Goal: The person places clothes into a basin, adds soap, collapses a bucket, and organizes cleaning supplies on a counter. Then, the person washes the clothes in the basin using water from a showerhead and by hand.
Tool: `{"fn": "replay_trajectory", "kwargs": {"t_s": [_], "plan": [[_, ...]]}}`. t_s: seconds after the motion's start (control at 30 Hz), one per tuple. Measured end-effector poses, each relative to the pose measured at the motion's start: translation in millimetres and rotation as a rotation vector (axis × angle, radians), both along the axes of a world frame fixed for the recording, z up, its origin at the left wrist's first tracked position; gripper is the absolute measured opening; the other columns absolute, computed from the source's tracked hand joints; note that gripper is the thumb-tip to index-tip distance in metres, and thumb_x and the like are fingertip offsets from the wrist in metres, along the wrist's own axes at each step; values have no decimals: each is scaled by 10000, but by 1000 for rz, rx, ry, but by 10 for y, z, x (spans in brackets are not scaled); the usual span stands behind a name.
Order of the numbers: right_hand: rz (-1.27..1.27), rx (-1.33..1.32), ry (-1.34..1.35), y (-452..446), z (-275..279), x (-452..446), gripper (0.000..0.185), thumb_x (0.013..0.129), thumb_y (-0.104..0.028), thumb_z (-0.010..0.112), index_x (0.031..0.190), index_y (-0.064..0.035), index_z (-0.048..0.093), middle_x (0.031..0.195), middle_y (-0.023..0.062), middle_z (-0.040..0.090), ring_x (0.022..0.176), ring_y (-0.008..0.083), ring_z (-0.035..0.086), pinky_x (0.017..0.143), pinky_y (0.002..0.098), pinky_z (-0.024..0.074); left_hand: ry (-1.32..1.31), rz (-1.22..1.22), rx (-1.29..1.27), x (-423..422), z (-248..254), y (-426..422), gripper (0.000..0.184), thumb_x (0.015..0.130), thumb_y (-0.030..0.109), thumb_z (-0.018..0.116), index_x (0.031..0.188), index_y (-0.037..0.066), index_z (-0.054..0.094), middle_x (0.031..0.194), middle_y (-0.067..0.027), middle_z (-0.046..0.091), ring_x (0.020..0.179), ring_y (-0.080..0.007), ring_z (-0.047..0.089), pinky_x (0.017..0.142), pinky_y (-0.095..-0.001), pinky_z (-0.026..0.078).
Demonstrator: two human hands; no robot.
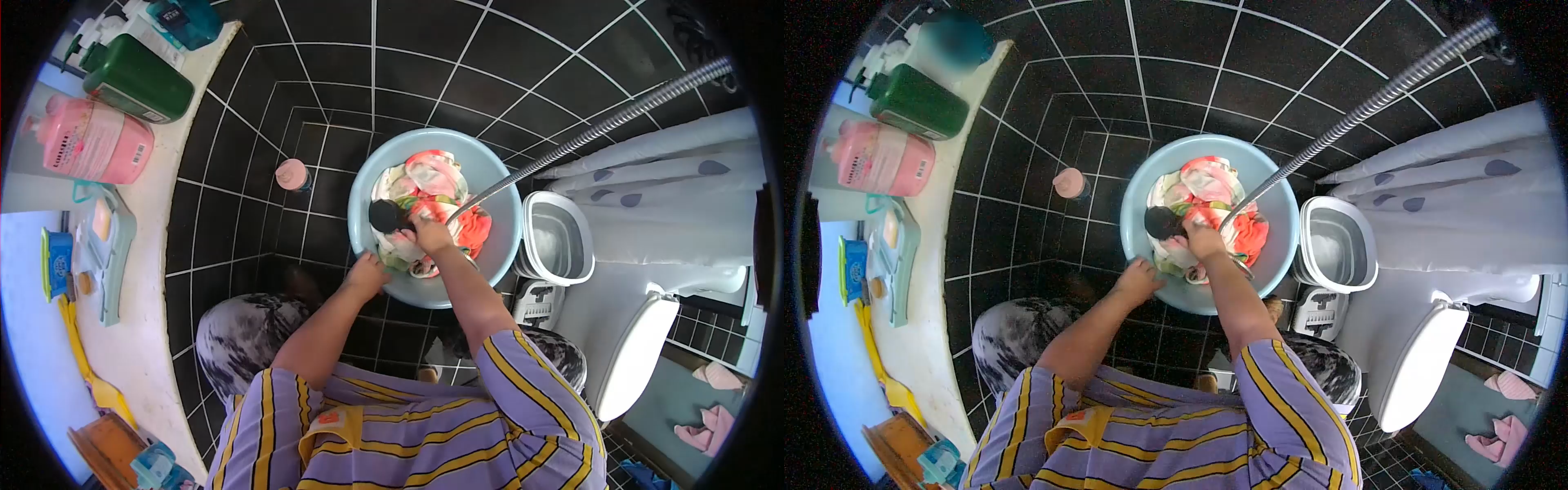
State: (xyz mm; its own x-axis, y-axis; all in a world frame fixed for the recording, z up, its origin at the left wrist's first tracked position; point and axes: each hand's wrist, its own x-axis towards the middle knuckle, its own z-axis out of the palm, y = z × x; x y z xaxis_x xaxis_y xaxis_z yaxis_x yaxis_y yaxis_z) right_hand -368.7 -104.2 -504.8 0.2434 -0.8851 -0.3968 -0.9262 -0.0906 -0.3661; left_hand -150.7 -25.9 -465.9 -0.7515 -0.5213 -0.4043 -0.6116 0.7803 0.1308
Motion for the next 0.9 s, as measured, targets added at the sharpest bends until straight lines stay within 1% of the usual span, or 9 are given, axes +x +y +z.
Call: {"fn": "replay_trajectory", "kwargs": {"t_s": [0.07,0.2,0.43,0.53,0.63,0.7,0.77,0.83,0.9], "plan": [[2,30,122,-29,144,62,451,908,-481,576,1174,-117,563,1002,147,684,993,297,657,811,432,527,-70,5,30,-23,80,-46,231,807,274,670,1032,292,718,1023,-18,663,1101,-237,567,1038,-405,362],[55,-255,250,88,22,118,475,880,-432,621,1242,-137,532,1148,91,603,1084,275,569,854,398,509,19,45,-26,87,25,-187,253,796,257,674,1042,303,711,1026,-12,660,1108,-234,562,1092,-410,328],[87,-359,217,178,72,139,607,848,-344,640,1381,-118,457,1178,89,544,1131,255,508,947,374,436,-5,67,-62,190,-15,-206,388,717,324,755,1096,266,698,1045,-18,656,1143,-245,547,1124,-414,295],[81,-352,235,206,108,171,624,856,-312,627,1417,-124,427,1183,103,536,1149,262,491,986,380,404,319,166,74,267,166,-255,484,714,383,778,1159,219,680,1096,-49,657,1177,-262,534,1100,-442,325],[71,-425,187,198,119,215,755,745,-340,767,1385,-106,442,1215,107,503,1150,291,488,973,402,421,615,532,161,241,463,-384,531,739,400,786,1202,175,657,1143,-83,654,1174,-290,540,1055,-467,364],[-2,-409,76,160,229,306,696,790,-358,724,1382,-105,461,1219,132,500,1154,314,485,994,416,407,831,940,-11,300,323,-609,361,836,301,709,1145,128,639,1148,-119,625,1104,-339,564,979,-462,418],[-55,-383,0,84,451,401,625,849,-409,649,1363,-93,484,1211,152,502,1140,322,489,999,421,396,791,1168,-246,561,148,-916,433,820,233,722,1193,48,606,1118,-168,635,1103,-353,558,980,-451,418],[-74,-426,-68,30,587,446,643,808,-407,708,1326,-83,508,1194,168,511,1136,336,490,989,438,402,699,1316,-543,808,130,-1198,425,831,191,687,1216,49,579,1124,-196,605,1098,-363,543,972,-470,420],[-86,-446,-104,12,623,443,623,800,-362,727,1315,-83,513,1182,169,517,1129,341,493,982,442,407,524,1469,-666,1068,62,-1514,414,830,195,680,1203,50,576,1142,-216,578,1144,-366,517,960,-478,421]]}}
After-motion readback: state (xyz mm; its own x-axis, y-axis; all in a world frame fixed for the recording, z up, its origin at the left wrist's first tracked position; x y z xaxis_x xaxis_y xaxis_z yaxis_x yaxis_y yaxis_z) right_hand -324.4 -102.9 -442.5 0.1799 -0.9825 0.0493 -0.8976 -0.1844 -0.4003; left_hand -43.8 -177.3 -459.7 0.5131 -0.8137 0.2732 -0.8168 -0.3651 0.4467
